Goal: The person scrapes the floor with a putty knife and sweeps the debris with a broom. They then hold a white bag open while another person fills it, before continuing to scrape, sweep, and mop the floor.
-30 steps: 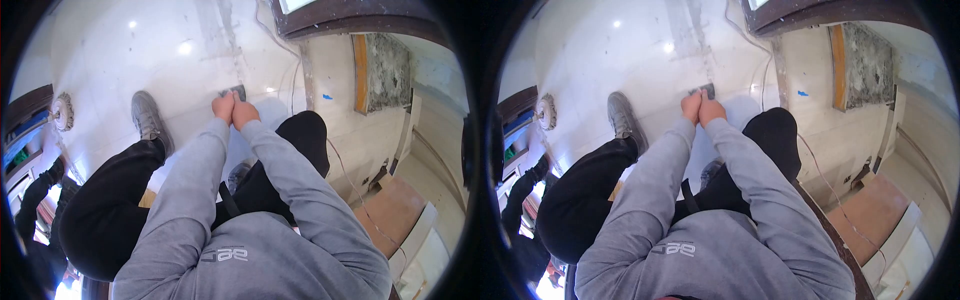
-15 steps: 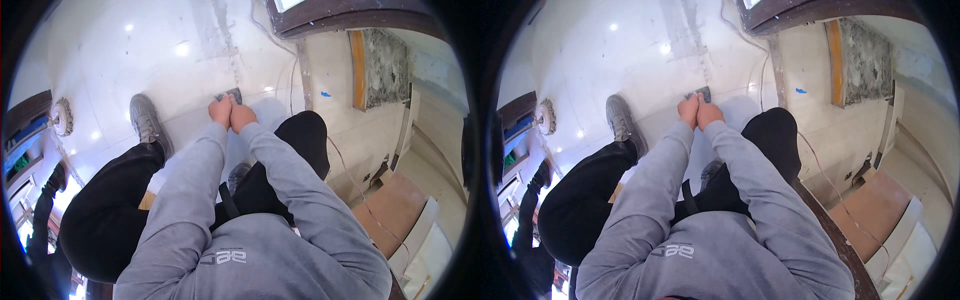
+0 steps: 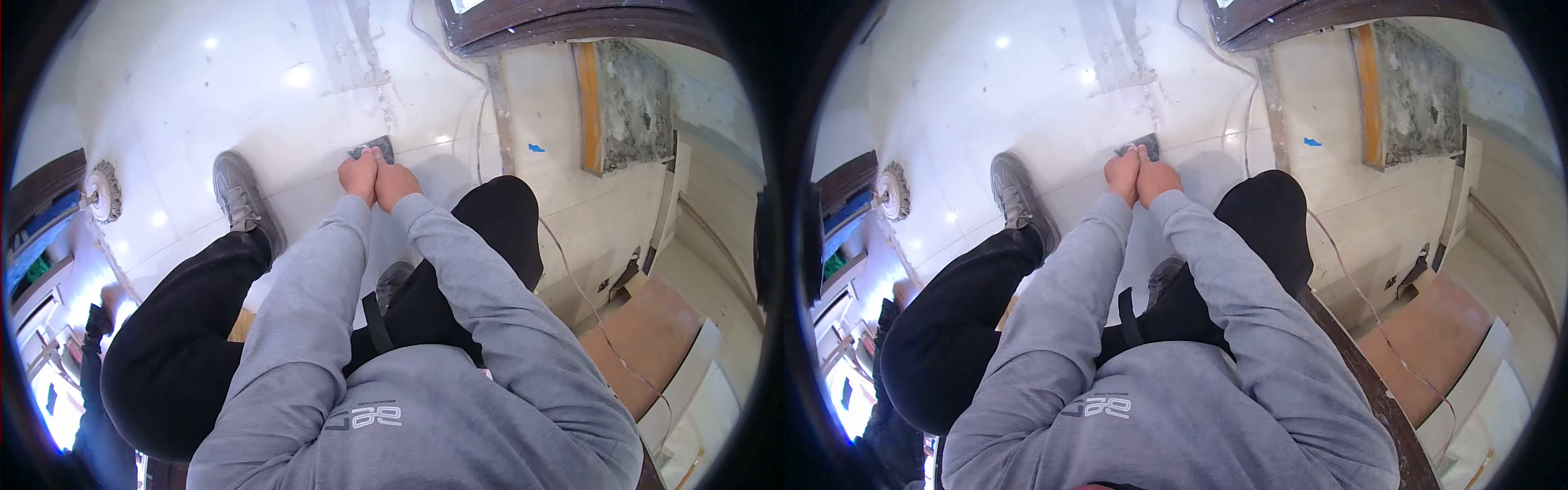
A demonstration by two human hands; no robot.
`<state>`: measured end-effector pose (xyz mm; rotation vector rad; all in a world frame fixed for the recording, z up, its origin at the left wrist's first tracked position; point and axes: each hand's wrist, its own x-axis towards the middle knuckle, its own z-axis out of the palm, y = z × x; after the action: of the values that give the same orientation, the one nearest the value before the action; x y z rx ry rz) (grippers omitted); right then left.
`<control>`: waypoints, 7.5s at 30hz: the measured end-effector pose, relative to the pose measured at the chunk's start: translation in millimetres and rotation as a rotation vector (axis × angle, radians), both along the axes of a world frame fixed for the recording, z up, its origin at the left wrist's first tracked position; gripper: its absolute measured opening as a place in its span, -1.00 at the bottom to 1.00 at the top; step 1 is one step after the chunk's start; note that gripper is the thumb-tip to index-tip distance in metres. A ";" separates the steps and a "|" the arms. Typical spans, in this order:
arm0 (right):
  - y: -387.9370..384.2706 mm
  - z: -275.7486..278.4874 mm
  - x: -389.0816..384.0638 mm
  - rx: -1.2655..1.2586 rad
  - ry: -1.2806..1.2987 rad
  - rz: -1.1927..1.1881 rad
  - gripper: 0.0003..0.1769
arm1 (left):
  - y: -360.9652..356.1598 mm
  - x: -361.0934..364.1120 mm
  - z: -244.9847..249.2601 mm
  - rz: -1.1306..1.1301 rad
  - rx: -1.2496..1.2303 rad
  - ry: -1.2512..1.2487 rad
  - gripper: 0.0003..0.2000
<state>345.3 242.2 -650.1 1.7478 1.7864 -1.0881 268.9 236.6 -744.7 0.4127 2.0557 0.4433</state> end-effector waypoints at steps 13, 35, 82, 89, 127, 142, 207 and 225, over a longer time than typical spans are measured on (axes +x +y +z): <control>6.7 -5.2 -0.3 0.061 -0.032 -0.065 -0.40 | 20.3 -0.5 21.8 0.123 0.068 -0.224 -0.49; 3.7 -10.0 -1.2 0.090 -0.014 -0.055 -0.40 | 18.0 -5.0 8.4 0.090 0.072 -0.283 -0.48; -1.2 -12.9 11.0 0.078 -0.042 -0.080 -0.41 | 5.4 13.5 -18.7 -0.131 -0.037 -0.142 -0.44; 7.0 -19.1 12.7 0.071 -0.027 -0.120 -0.41 | 12.9 14.1 -28.1 0.053 0.047 -0.284 -0.47; 18.5 -8.9 15.3 0.115 -0.057 -0.169 -0.43 | 26.3 22.3 -24.2 0.050 0.011 -0.436 -0.48; 20.3 -20.0 14.0 0.147 -0.042 -0.176 -0.43 | 31.1 19.9 -12.9 -0.154 -0.001 -0.228 -0.48; 28.3 -76.4 35.0 -0.326 0.523 -1.057 -0.50 | 7.5 19.7 33.0 0.552 0.131 -0.524 -0.75; 46.4 -59.3 15.0 -0.220 0.297 -0.842 -0.37 | 27.6 24.3 14.5 0.698 0.096 -0.591 -0.71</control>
<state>360.3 288.6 -709.4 2.3388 0.9672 -1.8587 293.2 264.2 -730.2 -0.3748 1.5459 0.9530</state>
